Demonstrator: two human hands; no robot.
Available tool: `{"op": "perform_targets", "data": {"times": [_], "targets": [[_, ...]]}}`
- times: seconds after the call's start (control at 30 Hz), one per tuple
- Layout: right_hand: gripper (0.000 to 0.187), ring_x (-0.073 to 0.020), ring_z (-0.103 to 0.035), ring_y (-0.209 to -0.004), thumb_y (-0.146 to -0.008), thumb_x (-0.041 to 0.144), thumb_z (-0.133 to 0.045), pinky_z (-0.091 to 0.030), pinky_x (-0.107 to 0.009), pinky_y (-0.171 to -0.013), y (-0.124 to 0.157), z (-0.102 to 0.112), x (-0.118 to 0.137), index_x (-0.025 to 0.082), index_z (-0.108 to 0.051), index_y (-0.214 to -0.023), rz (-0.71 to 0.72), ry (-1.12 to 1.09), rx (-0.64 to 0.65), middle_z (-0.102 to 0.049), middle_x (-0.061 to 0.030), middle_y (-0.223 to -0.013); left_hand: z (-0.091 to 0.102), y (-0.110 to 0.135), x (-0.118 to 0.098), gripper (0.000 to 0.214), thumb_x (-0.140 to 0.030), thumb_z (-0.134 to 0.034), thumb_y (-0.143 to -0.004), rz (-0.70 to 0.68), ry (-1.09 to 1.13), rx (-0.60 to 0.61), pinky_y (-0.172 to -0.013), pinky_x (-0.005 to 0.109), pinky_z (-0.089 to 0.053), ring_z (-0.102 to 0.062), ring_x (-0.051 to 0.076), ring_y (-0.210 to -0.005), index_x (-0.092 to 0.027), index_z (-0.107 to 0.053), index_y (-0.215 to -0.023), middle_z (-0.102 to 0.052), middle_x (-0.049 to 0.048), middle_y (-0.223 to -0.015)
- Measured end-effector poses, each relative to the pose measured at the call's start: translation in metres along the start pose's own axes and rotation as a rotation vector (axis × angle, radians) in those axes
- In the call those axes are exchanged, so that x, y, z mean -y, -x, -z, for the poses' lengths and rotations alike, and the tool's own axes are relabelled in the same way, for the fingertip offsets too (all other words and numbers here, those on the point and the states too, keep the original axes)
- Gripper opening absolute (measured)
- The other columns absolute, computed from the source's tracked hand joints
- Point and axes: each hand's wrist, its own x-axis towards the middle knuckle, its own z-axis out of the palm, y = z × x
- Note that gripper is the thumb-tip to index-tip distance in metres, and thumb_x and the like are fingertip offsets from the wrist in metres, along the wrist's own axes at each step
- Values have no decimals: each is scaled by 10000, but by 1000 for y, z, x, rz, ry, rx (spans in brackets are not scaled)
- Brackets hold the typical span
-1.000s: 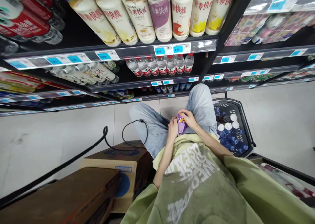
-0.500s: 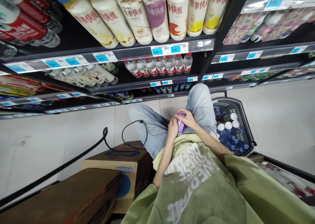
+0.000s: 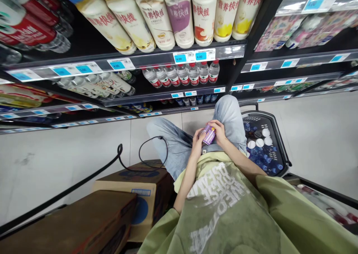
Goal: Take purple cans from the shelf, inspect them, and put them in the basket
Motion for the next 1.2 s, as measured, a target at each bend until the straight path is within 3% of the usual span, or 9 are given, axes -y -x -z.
{"op": "perform_targets", "data": {"times": [0.13,0.27,0.57,0.87,1.2], "targets": [[211,-219,-666,-778,-654,384,-800,-533,-330,-736,0,-2,5,237,-676,-741,2,-92,-18,-766,-9,-820,-6,4,0,734,-518,-918,-685,-49,93,57,-822,427,-668,-710,295,-1095,-242,-611,-1291,-671,102,-1322],[223,-215,-659,-786,-648,388,-815,-533,-321,-731,1,-3,5,231,-689,-745,-14,-78,-5,-762,-12,-816,-6,0,8,807,-477,-972,-618,-129,41,11,-849,407,-662,-710,289,-1094,-215,-603,-1286,-701,111,-1259],[272,-251,-701,-894,-686,449,-800,-582,-365,-825,0,-1,3,238,-680,-808,-36,-10,30,-780,-33,-943,-3,0,8,791,-447,-916,-676,-200,-91,36,-1049,449,-584,-699,292,-1206,-210,-546,-1334,-672,133,-1378],[427,-205,-690,-894,-618,449,-920,-568,-336,-844,-2,-2,-5,234,-688,-903,-11,51,31,-732,-13,-944,-7,17,-14,688,-145,-801,-717,-507,-659,-22,-1245,480,-428,-591,287,-1402,-232,-581,-1363,-624,113,-1496],[497,-195,-669,-808,-542,420,-973,-576,-330,-769,0,-1,1,247,-606,-828,-70,-41,60,-713,10,-890,-7,18,-14,719,-164,-814,-719,-572,-686,-8,-1238,484,-433,-590,294,-1390,-221,-561,-1390,-622,129,-1478]]}}
